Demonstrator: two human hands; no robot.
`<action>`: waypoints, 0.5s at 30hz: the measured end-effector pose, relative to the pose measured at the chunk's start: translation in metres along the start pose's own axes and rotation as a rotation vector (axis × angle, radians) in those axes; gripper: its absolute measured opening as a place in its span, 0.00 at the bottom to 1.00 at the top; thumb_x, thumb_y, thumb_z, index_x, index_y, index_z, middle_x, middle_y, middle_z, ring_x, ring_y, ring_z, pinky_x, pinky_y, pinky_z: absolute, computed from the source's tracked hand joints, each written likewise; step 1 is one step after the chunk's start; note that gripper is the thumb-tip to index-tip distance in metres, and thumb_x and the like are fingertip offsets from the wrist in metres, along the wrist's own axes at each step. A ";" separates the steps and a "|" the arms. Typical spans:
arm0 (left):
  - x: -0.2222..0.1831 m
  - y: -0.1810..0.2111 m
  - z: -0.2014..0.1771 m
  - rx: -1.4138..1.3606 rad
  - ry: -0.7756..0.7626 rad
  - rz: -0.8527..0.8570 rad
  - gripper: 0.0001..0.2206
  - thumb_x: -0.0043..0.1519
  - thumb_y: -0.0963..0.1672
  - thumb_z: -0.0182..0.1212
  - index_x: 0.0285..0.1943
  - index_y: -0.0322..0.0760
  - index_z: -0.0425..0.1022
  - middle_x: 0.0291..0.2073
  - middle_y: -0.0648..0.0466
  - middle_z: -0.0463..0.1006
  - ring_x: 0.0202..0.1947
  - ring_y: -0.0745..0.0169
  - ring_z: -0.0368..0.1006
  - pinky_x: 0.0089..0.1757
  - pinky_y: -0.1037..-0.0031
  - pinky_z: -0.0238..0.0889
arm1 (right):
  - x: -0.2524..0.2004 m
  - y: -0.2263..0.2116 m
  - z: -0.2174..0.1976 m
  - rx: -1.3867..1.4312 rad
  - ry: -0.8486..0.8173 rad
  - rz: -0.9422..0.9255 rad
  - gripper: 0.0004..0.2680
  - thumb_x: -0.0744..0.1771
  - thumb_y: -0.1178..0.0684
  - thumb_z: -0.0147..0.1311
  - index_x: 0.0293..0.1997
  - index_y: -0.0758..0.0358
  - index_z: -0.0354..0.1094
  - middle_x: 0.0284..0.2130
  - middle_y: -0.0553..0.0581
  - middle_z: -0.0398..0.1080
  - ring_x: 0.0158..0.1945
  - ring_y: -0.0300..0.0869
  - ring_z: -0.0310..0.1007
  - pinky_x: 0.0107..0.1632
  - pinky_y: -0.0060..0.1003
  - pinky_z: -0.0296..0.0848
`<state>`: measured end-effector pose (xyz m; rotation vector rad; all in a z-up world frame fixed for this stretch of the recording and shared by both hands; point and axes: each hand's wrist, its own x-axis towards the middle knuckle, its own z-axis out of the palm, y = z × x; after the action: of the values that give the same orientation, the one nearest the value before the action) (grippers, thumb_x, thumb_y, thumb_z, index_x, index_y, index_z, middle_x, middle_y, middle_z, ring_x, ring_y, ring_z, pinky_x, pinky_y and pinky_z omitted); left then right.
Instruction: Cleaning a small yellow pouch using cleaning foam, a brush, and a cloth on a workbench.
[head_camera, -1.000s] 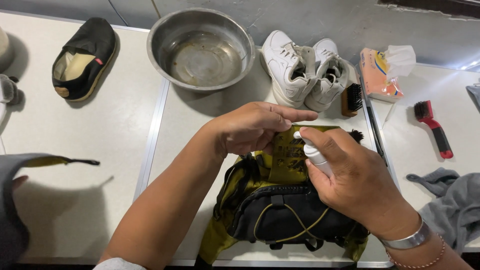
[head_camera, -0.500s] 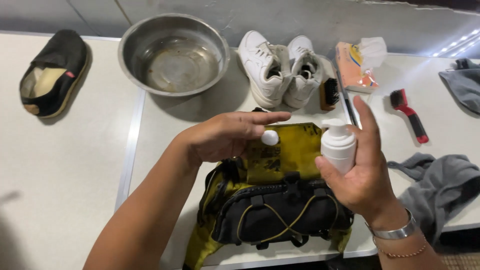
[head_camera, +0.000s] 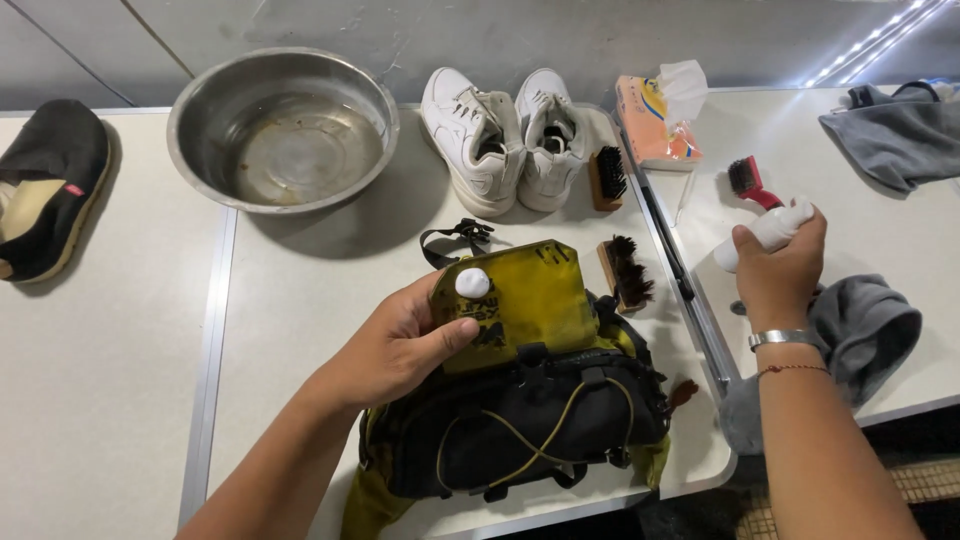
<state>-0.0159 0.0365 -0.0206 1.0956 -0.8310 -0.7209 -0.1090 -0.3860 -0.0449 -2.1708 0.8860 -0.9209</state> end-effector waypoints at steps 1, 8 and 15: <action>-0.001 -0.002 0.002 0.061 0.033 -0.004 0.13 0.70 0.43 0.54 0.61 0.34 0.68 0.37 0.61 0.69 0.37 0.72 0.64 0.42 0.79 0.62 | 0.003 0.011 0.004 0.034 0.023 -0.075 0.22 0.65 0.60 0.62 0.64 0.64 0.56 0.55 0.63 0.67 0.55 0.52 0.69 0.57 0.46 0.68; 0.002 -0.002 0.005 0.027 0.116 -0.048 0.14 0.68 0.42 0.56 0.61 0.31 0.69 0.45 0.55 0.77 0.47 0.66 0.74 0.51 0.72 0.72 | -0.044 -0.044 -0.013 -0.067 0.074 0.109 0.37 0.65 0.59 0.70 0.72 0.60 0.32 0.64 0.69 0.47 0.65 0.60 0.53 0.65 0.49 0.65; 0.004 -0.018 0.001 0.036 0.263 -0.033 0.09 0.63 0.39 0.63 0.49 0.25 0.78 0.32 0.42 0.86 0.33 0.63 0.78 0.39 0.67 0.78 | -0.093 -0.057 0.013 -0.051 -0.378 0.038 0.24 0.59 0.51 0.71 0.59 0.68 0.68 0.43 0.66 0.73 0.43 0.52 0.75 0.48 0.45 0.74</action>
<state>-0.0164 0.0269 -0.0360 1.2086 -0.6047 -0.5754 -0.1297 -0.2779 -0.0447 -2.2595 0.7653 -0.4490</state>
